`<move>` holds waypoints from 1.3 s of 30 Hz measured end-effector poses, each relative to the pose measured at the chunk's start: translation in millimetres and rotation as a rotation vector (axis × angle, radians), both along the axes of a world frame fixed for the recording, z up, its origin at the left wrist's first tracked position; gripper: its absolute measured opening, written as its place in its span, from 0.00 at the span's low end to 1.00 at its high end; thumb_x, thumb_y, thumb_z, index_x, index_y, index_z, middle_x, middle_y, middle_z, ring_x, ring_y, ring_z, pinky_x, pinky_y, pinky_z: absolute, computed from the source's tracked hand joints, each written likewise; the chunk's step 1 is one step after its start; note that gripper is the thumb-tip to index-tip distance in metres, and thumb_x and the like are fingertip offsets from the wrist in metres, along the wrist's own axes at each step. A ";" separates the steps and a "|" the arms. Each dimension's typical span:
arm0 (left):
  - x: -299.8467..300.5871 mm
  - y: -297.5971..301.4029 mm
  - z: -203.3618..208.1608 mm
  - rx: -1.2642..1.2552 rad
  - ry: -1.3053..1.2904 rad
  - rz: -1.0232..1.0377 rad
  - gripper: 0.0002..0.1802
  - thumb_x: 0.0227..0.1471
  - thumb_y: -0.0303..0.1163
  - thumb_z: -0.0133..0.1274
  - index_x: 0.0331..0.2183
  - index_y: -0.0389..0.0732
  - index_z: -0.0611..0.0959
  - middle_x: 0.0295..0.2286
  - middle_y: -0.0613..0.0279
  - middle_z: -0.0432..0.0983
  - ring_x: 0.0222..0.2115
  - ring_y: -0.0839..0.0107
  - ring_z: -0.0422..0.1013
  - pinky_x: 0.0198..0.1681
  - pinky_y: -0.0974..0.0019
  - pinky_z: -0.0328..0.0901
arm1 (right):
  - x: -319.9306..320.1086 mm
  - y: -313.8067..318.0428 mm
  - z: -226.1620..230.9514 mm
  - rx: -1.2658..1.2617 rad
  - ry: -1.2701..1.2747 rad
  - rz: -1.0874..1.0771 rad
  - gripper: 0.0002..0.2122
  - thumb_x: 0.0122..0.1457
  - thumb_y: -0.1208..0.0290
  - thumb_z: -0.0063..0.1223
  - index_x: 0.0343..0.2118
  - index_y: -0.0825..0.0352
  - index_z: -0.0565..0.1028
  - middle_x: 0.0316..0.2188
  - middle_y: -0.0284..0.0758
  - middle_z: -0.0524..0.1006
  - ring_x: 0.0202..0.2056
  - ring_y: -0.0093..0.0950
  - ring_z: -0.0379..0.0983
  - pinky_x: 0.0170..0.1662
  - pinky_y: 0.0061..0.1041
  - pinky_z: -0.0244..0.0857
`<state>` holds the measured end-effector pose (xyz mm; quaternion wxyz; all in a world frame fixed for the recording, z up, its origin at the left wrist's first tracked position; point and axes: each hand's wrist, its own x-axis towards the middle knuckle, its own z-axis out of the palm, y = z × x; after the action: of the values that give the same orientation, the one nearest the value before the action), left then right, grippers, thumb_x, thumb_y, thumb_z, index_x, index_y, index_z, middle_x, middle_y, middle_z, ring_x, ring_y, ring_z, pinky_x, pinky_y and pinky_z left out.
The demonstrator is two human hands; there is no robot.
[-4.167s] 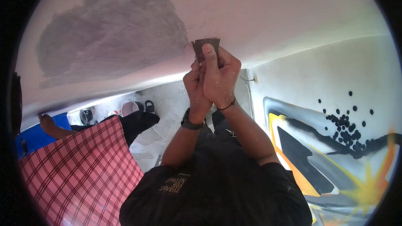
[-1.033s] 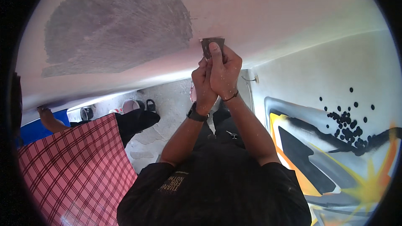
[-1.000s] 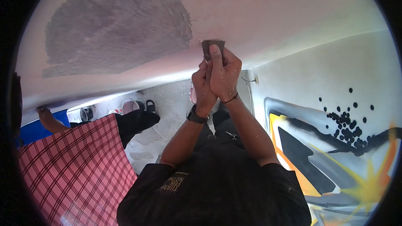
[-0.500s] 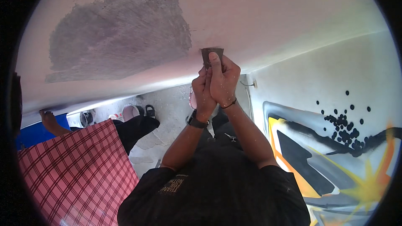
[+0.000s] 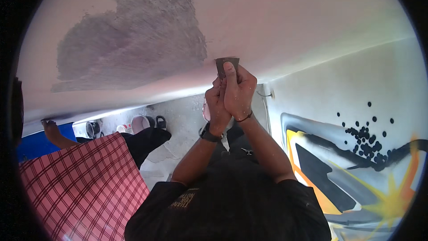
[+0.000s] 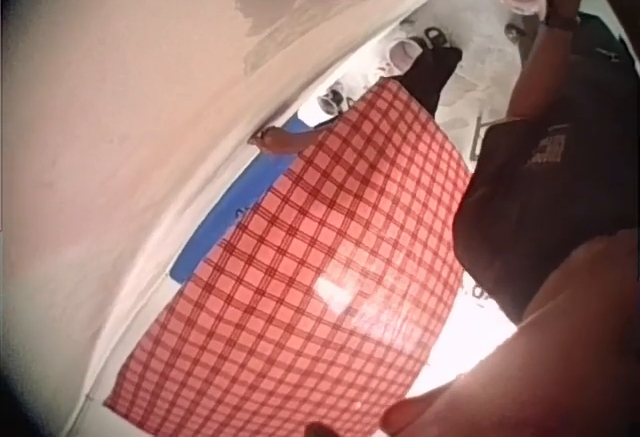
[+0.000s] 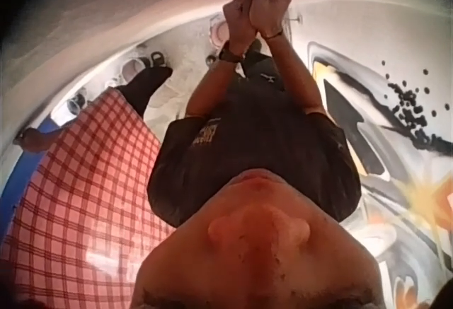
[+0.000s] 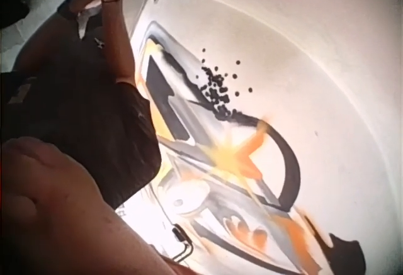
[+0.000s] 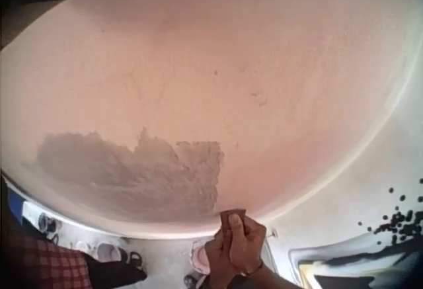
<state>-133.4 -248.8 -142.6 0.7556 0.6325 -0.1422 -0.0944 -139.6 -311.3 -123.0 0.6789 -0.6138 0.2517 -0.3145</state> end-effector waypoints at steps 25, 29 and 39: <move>3.2 9.1 0.8 -0.096 0.018 -0.019 0.14 0.66 0.32 0.45 0.34 0.29 0.78 0.22 0.65 0.75 0.27 0.82 0.66 0.28 0.71 0.62 | 1.5 11.7 13.6 -0.018 0.029 0.008 0.17 0.68 0.64 0.48 0.26 0.72 0.75 0.16 0.32 0.76 0.20 0.18 0.71 0.23 0.20 0.64; -30.5 26.5 -30.7 0.023 0.122 -0.027 0.13 0.65 0.30 0.46 0.33 0.30 0.78 0.24 0.62 0.74 0.27 0.81 0.66 0.30 0.72 0.62 | -35.9 17.7 -11.6 0.020 0.040 0.161 0.15 0.70 0.63 0.44 0.33 0.71 0.75 0.25 0.33 0.79 0.26 0.17 0.72 0.27 0.17 0.64; -4.2 67.3 27.6 0.094 -0.225 -0.120 0.12 0.61 0.30 0.51 0.33 0.29 0.81 0.37 0.57 0.73 0.37 0.67 0.69 0.41 0.68 0.62 | -72.8 34.2 -16.6 0.111 -0.035 0.515 0.15 0.68 0.71 0.45 0.55 0.66 0.65 0.47 0.33 0.73 0.37 0.18 0.71 0.38 0.16 0.66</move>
<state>-137.6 -181.5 -115.0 0.6974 0.6640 -0.2591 -0.0745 -212.4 -277.1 -139.6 0.7734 -0.6141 0.0922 -0.1275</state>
